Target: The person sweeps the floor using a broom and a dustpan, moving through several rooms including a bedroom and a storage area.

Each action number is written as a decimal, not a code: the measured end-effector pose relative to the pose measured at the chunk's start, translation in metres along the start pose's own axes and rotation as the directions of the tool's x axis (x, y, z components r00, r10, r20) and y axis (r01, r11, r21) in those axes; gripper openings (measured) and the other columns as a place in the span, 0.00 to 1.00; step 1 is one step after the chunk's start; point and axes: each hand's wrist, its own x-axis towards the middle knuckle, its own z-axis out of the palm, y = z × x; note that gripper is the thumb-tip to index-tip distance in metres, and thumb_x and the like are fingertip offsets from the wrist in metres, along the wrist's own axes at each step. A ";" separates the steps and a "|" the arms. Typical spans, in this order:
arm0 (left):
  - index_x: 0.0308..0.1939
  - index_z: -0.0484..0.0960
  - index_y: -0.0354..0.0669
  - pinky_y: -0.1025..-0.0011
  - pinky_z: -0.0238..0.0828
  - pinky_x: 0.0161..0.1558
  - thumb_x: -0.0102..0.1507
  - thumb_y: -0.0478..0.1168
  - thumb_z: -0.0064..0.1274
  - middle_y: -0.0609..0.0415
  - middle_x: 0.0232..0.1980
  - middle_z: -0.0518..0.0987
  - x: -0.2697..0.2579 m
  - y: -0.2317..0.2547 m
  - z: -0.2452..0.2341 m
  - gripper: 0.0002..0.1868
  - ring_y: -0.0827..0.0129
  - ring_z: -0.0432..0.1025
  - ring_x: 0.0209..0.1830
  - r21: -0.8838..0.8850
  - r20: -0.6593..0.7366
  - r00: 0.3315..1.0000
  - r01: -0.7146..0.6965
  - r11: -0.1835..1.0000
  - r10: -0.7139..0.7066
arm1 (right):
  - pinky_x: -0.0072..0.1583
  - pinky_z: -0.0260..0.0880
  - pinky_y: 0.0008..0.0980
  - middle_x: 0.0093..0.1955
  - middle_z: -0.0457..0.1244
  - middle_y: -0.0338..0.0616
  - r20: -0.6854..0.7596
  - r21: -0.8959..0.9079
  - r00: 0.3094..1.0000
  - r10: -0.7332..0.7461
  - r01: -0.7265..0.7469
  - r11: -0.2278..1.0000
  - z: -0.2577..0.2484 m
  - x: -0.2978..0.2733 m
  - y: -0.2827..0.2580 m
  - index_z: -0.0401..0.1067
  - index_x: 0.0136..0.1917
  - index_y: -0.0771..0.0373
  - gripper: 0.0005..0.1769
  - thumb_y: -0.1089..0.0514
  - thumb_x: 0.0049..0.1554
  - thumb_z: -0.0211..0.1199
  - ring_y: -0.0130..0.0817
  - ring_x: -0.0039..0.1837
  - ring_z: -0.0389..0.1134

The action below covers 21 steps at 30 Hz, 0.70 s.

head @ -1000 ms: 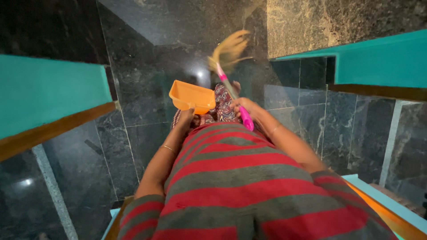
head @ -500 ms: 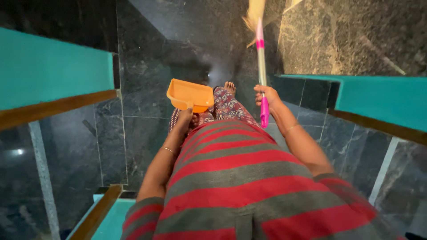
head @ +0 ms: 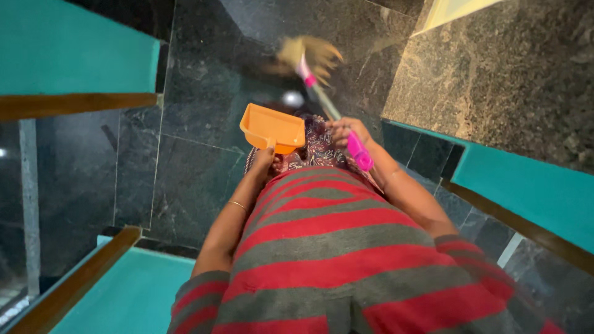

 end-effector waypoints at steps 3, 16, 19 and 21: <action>0.28 0.65 0.40 0.68 0.57 0.16 0.71 0.58 0.44 0.54 0.17 0.62 -0.013 -0.002 0.003 0.27 0.68 0.57 0.12 -0.037 -0.023 1.000 -0.016 0.999 0.015 | 0.29 0.59 0.19 0.33 0.57 0.31 0.051 -0.152 0.973 -0.224 0.230 0.961 0.022 0.001 -0.015 0.67 0.57 0.67 0.12 0.60 0.62 0.58 0.17 0.30 0.58; 0.39 0.72 0.36 0.64 0.64 0.15 0.69 0.46 0.41 0.50 0.20 0.69 0.005 -0.037 0.012 0.15 0.66 0.60 0.11 -0.036 -0.086 0.992 -0.091 0.995 0.087 | 0.26 0.58 0.24 0.29 0.56 0.33 -0.250 -0.828 0.937 -0.244 -0.076 0.555 0.088 -0.075 -0.001 0.65 0.54 0.59 0.13 0.58 0.55 0.60 0.21 0.25 0.56; 0.40 0.74 0.39 0.63 0.65 0.16 0.68 0.47 0.41 0.52 0.21 0.71 0.011 -0.037 0.026 0.14 0.66 0.62 0.12 -0.019 -0.115 0.989 -0.090 0.996 0.088 | 0.30 0.64 0.26 0.32 0.61 0.36 -0.287 -0.901 0.946 -0.148 -0.214 0.378 0.067 -0.046 0.005 0.67 0.53 0.62 0.12 0.63 0.54 0.60 0.23 0.29 0.61; 0.38 0.72 0.38 0.64 0.63 0.15 0.69 0.49 0.43 0.52 0.21 0.67 0.012 -0.037 0.032 0.16 0.65 0.62 0.12 -0.075 -0.097 0.994 -0.052 0.996 0.045 | 0.34 0.69 0.28 0.36 0.66 0.40 -0.293 -0.937 0.945 -0.146 -0.253 0.242 0.046 -0.030 0.003 0.67 0.52 0.66 0.12 0.65 0.54 0.60 0.26 0.34 0.67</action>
